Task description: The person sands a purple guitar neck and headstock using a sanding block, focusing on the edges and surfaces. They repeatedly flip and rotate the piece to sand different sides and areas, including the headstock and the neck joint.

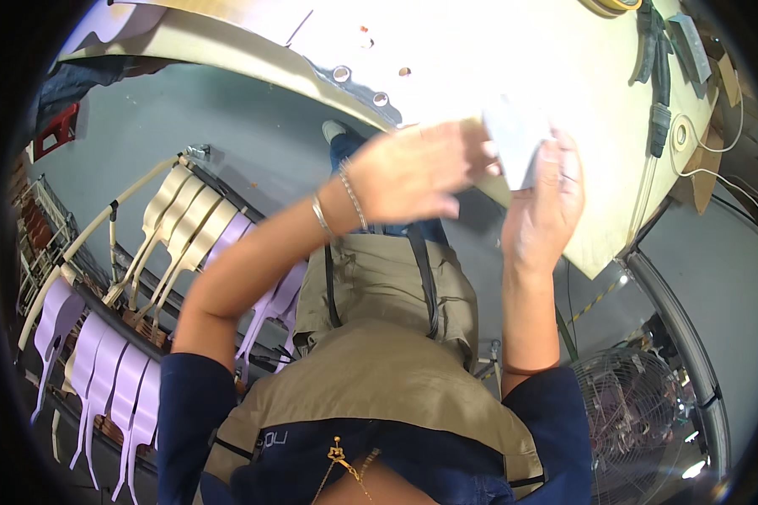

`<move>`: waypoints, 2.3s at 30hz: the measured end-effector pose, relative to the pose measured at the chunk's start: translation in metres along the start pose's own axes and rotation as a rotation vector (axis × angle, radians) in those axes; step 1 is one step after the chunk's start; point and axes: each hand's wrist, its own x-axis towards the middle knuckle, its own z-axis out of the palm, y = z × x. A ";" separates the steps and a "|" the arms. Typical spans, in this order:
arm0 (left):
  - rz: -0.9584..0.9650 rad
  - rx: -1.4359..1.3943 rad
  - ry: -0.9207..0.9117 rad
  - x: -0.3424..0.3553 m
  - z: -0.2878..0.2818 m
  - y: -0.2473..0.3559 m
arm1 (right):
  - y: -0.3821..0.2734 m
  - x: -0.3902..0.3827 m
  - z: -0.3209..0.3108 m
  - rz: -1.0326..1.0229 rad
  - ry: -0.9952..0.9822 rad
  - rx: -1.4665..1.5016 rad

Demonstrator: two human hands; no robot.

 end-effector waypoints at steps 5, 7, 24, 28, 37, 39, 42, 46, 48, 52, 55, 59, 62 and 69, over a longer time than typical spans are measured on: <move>-0.327 -0.284 0.086 -0.018 -0.023 0.056 | 0.005 0.002 0.024 0.220 -0.119 0.140; -0.709 -0.464 0.308 -0.010 -0.049 0.053 | 0.008 0.004 0.032 0.260 -0.171 0.125; -1.071 -1.032 0.649 0.006 -0.097 0.046 | 0.023 -0.004 0.061 0.175 -0.376 0.243; -1.106 -1.276 0.566 0.004 -0.089 0.055 | 0.026 -0.017 0.076 0.015 -0.277 0.217; -0.371 0.823 0.052 -0.021 -0.094 0.000 | 0.026 0.011 0.032 -0.468 -0.181 -0.682; -0.260 0.987 0.057 -0.033 -0.103 -0.022 | 0.036 0.012 0.027 -0.586 -0.217 -0.825; -0.342 1.038 0.114 -0.046 -0.130 -0.032 | 0.025 0.024 0.037 -0.821 -0.247 -1.186; -0.249 0.833 0.291 0.000 -0.167 -0.062 | 0.050 0.035 0.056 -0.905 -0.255 -0.908; -0.126 0.765 0.319 0.025 -0.180 -0.098 | 0.060 0.035 0.060 -0.924 -0.275 -0.877; -0.287 0.640 0.246 0.063 -0.179 -0.130 | 0.066 0.035 0.050 -1.067 -0.262 -1.092; -0.411 0.517 0.064 0.079 -0.178 -0.110 | 0.064 0.036 0.045 -1.135 -0.218 -1.228; -0.421 0.587 -0.022 0.080 -0.180 -0.113 | 0.063 0.044 0.048 -1.125 -0.316 -1.199; -0.366 0.621 0.006 0.076 -0.179 -0.121 | 0.067 0.054 0.062 -1.163 -0.320 -1.139; -0.429 0.628 -0.010 0.082 -0.175 -0.106 | 0.069 0.057 0.063 -1.141 -0.350 -1.155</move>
